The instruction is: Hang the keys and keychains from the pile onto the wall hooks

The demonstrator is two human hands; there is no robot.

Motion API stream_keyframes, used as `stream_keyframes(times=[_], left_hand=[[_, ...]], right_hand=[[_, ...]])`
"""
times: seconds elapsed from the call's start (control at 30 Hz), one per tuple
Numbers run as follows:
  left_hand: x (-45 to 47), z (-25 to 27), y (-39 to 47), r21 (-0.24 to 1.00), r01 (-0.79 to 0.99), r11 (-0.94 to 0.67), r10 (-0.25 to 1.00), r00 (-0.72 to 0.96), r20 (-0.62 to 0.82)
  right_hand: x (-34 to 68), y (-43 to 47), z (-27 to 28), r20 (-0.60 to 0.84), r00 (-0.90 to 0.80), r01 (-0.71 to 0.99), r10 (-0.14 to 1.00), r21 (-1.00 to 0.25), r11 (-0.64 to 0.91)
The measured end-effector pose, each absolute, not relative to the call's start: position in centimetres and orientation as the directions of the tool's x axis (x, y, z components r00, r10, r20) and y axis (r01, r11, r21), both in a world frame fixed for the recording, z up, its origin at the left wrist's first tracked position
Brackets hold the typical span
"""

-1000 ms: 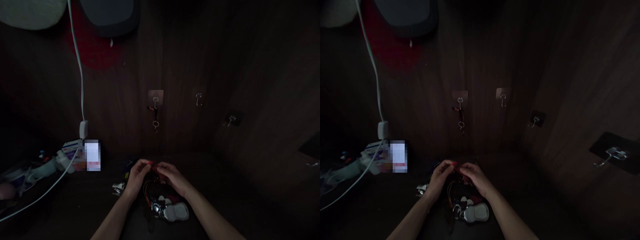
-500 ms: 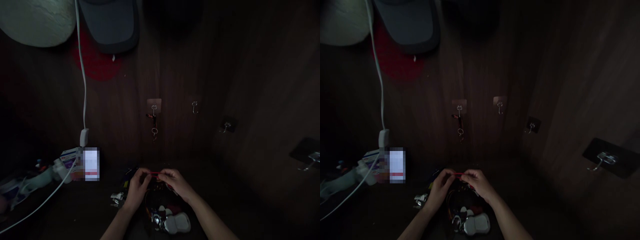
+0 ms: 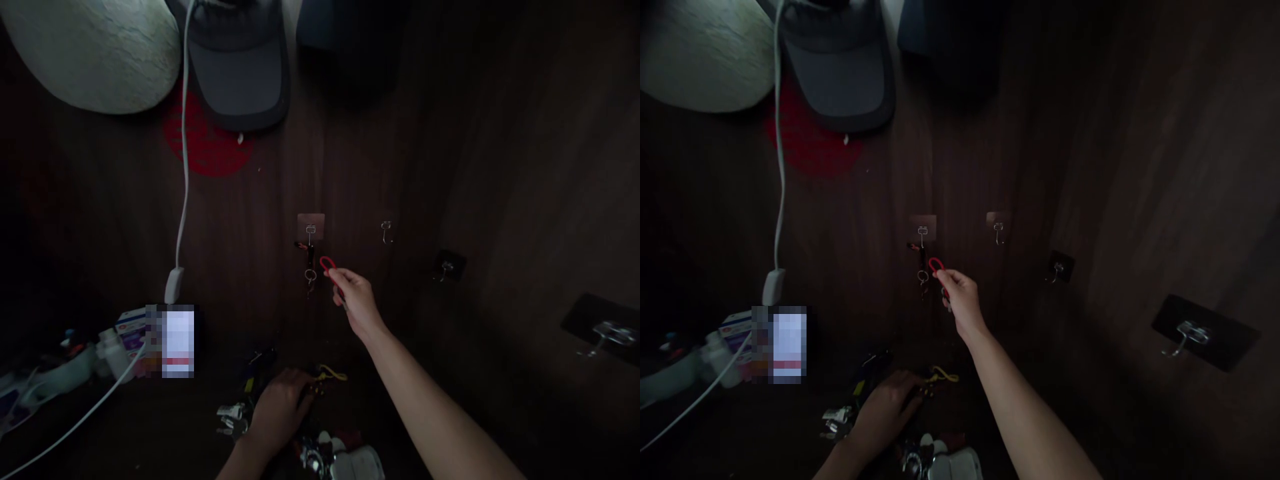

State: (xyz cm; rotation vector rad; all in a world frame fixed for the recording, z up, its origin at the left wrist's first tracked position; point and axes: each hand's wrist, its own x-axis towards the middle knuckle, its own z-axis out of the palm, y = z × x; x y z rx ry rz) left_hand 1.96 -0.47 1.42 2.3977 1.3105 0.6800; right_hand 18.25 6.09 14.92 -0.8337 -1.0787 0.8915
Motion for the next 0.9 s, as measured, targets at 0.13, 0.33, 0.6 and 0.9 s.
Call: stream_keyframes(times=[0.13,0.33,0.6,0.9], left_hand=[[1.9,1.4,-0.4,0.499,0.692,-0.521,0.852,0.453,0.263],[1.8,1.3,-0.4,0.515,0.673,-0.531,0.847,0.451,0.283],[1.8,1.2,-0.3,0.495,0.686,-0.532,0.846,0.456,0.277],[1.7,1.2,-0.3,0.502,0.676,-0.54,0.841,0.461,0.284]], right_hand=[[16.7,7.2,17.4,0.402,0.216,-0.251,0.89,-0.858,0.448],[15.5,8.6,17.9,0.364,0.223,-0.239,0.904,-0.879,0.412],[15.6,9.0,15.5,0.323,0.205,-0.206,0.924,-0.908,0.363],[15.9,8.5,12.2,0.315,0.124,-0.291,0.941,-0.895,0.338]])
